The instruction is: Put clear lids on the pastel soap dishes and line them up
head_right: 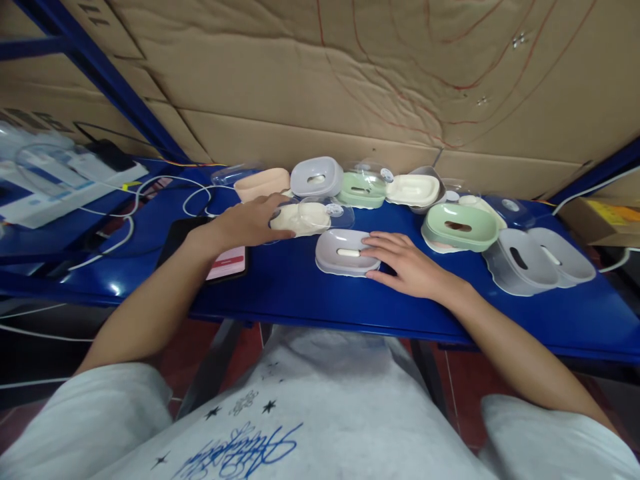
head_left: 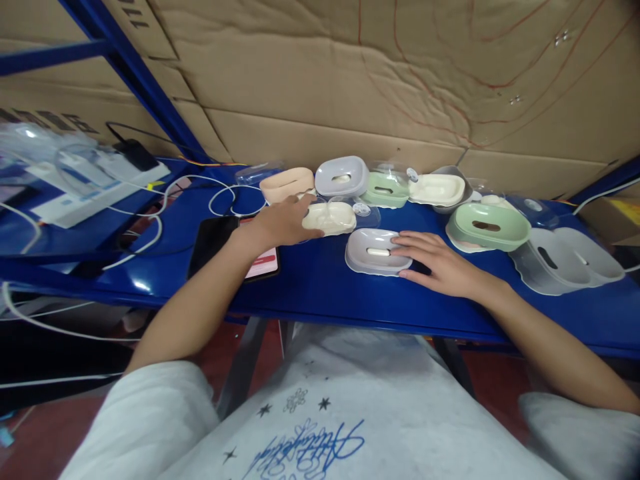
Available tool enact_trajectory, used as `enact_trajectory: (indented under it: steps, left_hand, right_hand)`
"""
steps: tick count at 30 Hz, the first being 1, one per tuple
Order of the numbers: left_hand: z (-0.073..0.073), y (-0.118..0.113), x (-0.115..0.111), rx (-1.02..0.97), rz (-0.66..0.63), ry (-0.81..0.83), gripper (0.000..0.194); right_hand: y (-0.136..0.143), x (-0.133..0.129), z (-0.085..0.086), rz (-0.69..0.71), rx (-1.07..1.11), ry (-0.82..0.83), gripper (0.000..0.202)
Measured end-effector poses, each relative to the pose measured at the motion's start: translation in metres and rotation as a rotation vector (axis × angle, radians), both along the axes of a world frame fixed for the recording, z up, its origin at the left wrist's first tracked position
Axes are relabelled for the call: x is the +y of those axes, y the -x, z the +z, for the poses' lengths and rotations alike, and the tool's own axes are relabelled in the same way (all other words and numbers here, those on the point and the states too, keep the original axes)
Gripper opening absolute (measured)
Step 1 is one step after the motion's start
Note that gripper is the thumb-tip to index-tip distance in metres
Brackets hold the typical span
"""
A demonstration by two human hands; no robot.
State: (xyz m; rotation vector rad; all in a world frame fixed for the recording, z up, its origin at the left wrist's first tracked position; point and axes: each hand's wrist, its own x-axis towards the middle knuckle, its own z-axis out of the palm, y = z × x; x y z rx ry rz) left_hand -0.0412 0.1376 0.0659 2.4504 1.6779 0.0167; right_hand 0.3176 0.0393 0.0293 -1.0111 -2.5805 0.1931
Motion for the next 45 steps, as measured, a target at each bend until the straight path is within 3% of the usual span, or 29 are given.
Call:
enact_trajectory:
  steps: [8,16,19,22,27,29,31,33,36,38,41,45]
  left_hand:
    - [0.007,0.007,0.010,-0.192,-0.081,-0.030,0.079]
    - [-0.018,0.003,0.018,-0.238,-0.200,-0.011,0.072]
    - [-0.021,-0.001,0.016,-0.267,-0.196,-0.022,0.070]
    - [-0.012,-0.001,0.010,-0.291,-0.145,-0.104,0.067]
    - [0.014,-0.005,-0.009,-0.218,0.067,-0.362,0.050]
    - [0.017,-0.010,-0.014,-0.251,0.069,-0.429,0.045]
    - [0.013,-0.016,-0.016,-0.316,-0.061,-0.457,0.043]
    - [0.004,-0.024,-0.018,-0.373,-0.288,-0.453,0.041]
    - [-0.014,-0.037,-0.027,-0.445,-0.645,-0.377,0.035]
    - [-0.024,-0.045,-0.034,-0.490,-0.806,-0.299,0.036]
    - [-0.033,-0.051,-0.040,-0.520,-0.891,-0.217,0.044]
    - [-0.039,-0.050,-0.033,-0.516,-0.887,-0.226,0.049]
  right_hand:
    - [0.000,0.000,-0.001,-0.003,-0.014,0.004,0.041]
    - [-0.001,0.000,-0.001,-0.006,-0.022,0.015,0.040]
    - [0.000,0.000,0.000,-0.010,-0.017,0.023,0.040]
    - [0.000,-0.001,0.000,-0.009,-0.014,0.028,0.041]
    - [0.001,0.000,0.000,-0.011,0.007,0.038,0.041]
    - [0.002,0.000,0.001,-0.008,0.007,0.044,0.041]
    - [0.001,0.001,0.001,-0.008,0.004,0.045,0.042]
    - [0.001,0.002,0.000,-0.016,0.001,0.036,0.047]
    - [-0.001,0.003,-0.003,-0.038,0.014,0.008,0.068]
    - [-0.002,0.003,-0.005,-0.048,0.031,0.003,0.084]
    - [-0.004,0.004,-0.007,-0.052,0.033,0.018,0.090]
    - [-0.005,0.004,-0.008,-0.023,0.029,-0.008,0.078]
